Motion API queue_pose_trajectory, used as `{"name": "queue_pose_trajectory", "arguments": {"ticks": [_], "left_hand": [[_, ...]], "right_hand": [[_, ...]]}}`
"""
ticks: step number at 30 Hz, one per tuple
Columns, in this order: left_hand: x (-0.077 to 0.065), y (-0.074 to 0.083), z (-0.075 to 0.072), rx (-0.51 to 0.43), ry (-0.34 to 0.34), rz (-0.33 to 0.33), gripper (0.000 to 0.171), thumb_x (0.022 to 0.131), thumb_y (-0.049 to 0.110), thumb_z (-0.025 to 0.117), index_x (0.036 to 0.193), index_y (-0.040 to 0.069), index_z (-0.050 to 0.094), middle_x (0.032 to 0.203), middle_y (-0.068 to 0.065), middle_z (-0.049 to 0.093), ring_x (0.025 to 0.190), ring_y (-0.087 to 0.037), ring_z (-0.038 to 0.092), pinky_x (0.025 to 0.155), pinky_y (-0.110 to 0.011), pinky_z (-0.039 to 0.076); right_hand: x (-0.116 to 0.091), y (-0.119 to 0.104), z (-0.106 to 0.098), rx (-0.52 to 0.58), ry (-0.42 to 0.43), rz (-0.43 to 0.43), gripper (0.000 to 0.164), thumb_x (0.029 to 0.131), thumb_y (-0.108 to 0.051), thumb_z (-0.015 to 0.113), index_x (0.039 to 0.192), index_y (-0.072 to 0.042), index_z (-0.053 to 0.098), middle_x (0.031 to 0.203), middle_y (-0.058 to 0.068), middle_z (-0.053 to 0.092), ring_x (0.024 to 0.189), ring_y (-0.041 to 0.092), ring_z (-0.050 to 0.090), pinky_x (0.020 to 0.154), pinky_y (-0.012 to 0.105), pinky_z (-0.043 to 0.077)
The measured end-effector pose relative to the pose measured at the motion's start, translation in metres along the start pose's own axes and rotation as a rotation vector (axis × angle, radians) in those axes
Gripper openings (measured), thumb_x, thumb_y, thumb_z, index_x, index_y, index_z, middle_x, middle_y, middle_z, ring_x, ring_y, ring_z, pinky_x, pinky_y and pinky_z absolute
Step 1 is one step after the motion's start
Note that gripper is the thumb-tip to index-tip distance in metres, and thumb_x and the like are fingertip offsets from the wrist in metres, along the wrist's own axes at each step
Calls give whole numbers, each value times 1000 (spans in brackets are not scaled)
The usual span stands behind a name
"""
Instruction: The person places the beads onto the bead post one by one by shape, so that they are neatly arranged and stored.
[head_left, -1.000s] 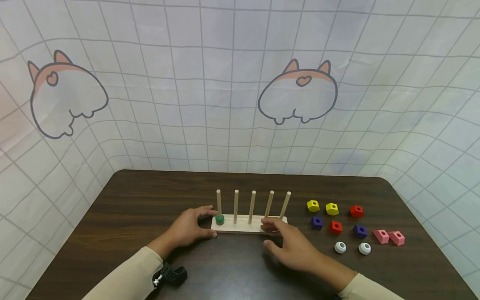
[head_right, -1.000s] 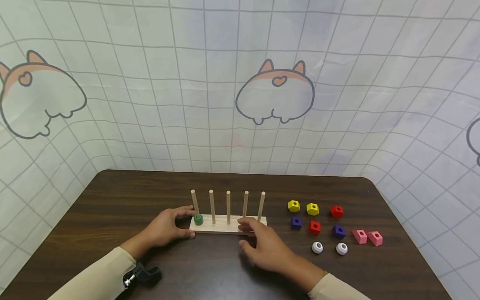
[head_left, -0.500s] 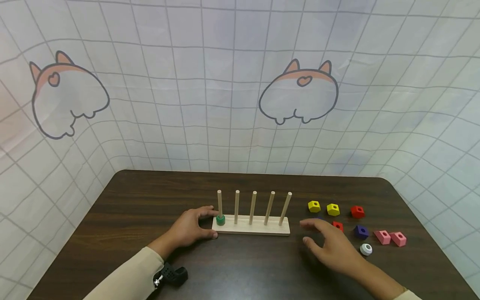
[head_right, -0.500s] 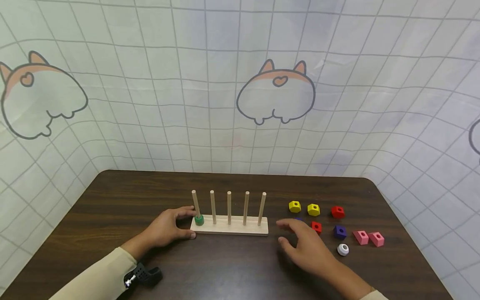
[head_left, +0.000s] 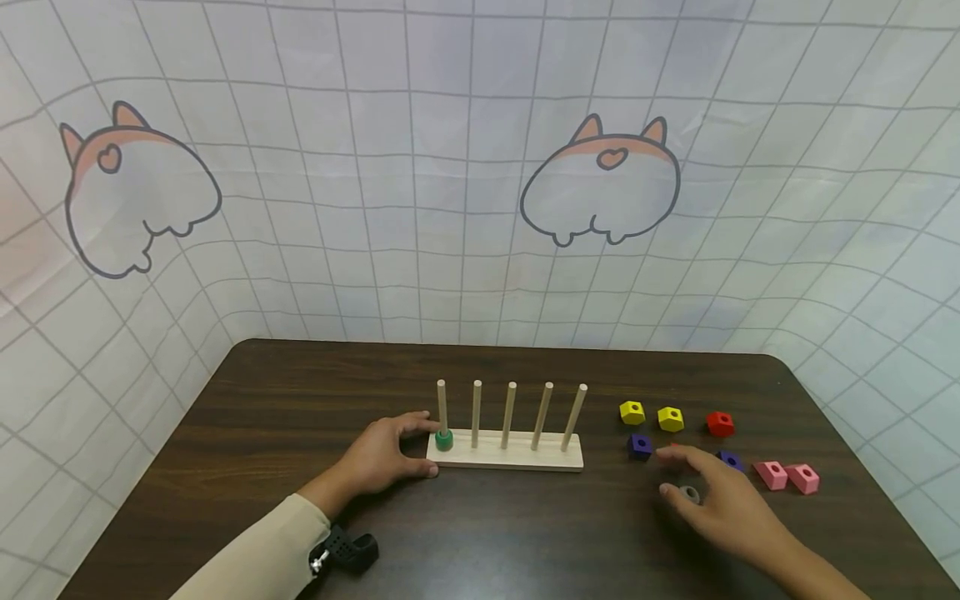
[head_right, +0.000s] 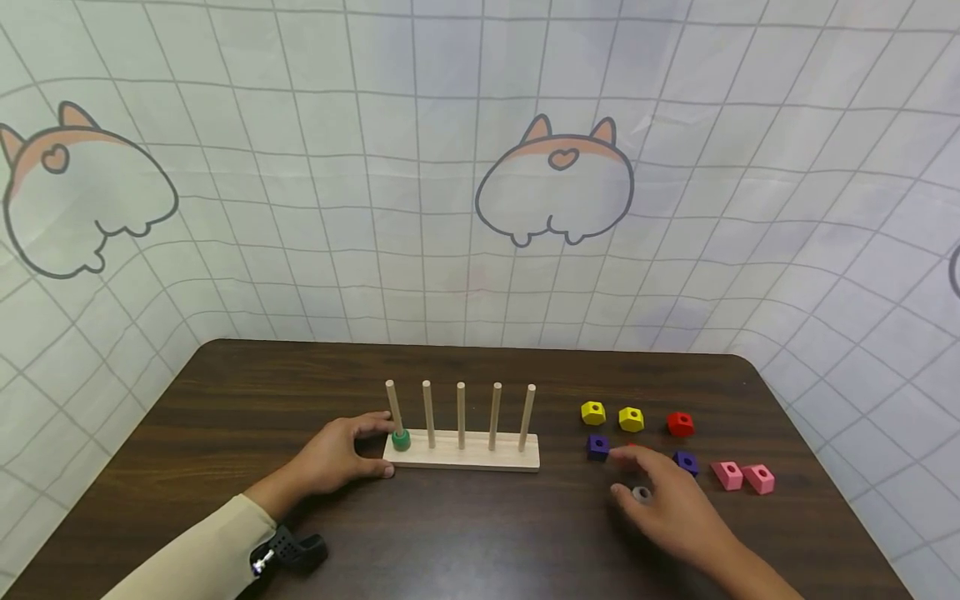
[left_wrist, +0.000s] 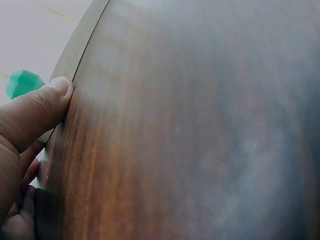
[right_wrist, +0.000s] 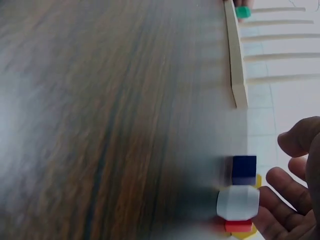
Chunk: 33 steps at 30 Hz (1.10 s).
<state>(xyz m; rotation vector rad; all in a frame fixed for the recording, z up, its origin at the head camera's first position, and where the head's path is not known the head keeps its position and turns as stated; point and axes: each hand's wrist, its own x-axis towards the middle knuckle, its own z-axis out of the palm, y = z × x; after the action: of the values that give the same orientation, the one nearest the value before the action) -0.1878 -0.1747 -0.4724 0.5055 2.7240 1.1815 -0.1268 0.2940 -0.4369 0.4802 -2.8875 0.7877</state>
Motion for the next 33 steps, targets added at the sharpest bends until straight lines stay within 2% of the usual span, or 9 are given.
{"name": "queue_pose_trajectory", "arguments": {"ticks": [9,13,17,21,26,33], "left_hand": [[0,0,0,-1,1,-7,59,79,33,91,133,22,69,153,-8,51,139,-36,47,109,-59,39],[0,-1,1,-10,-5,-7,59,80,33,90,133,22,69,153,-8,50,139,-36,46,109,-59,39],[-1,-1,1,-12,-5,-6,59,80,33,90,133,22,69,153,-8,50,140,-36,46,109,-59,39],[0,-1,1,-12,-3,-5,59,80,32,90,133,22,69,153,-8,50,139,-35,47,109,-59,39],[0,-1,1,-10,-5,-7,59,79,33,90,133,22,69,153,-7,51,140,-35,46,109,-59,39],[-1,-1,0,-11,-4,-7,59,80,33,90,133,22,69,153,-8,51,140,-35,46,110,-59,39]], "right_hand": [[-8,11,-4,-18,-26,34,41,84,-17,86,121,-10,69,115,0,71,93,18,69,79,39,58],[-9,14,-6,-24,-86,82,42,83,-20,87,121,-12,70,117,2,70,96,19,67,80,45,58],[-9,16,-4,-23,-109,85,36,82,-19,87,115,-15,71,116,2,70,101,24,67,84,52,57],[-9,14,-2,-28,-89,69,32,80,-15,89,106,-19,72,110,-5,70,101,20,67,84,45,58],[-8,14,-1,-8,-100,79,28,80,-17,90,101,-19,71,104,-9,68,97,17,68,82,37,59],[-3,14,-1,-27,-127,116,25,82,-25,88,100,-21,73,99,-10,70,93,15,67,79,44,59]]}}
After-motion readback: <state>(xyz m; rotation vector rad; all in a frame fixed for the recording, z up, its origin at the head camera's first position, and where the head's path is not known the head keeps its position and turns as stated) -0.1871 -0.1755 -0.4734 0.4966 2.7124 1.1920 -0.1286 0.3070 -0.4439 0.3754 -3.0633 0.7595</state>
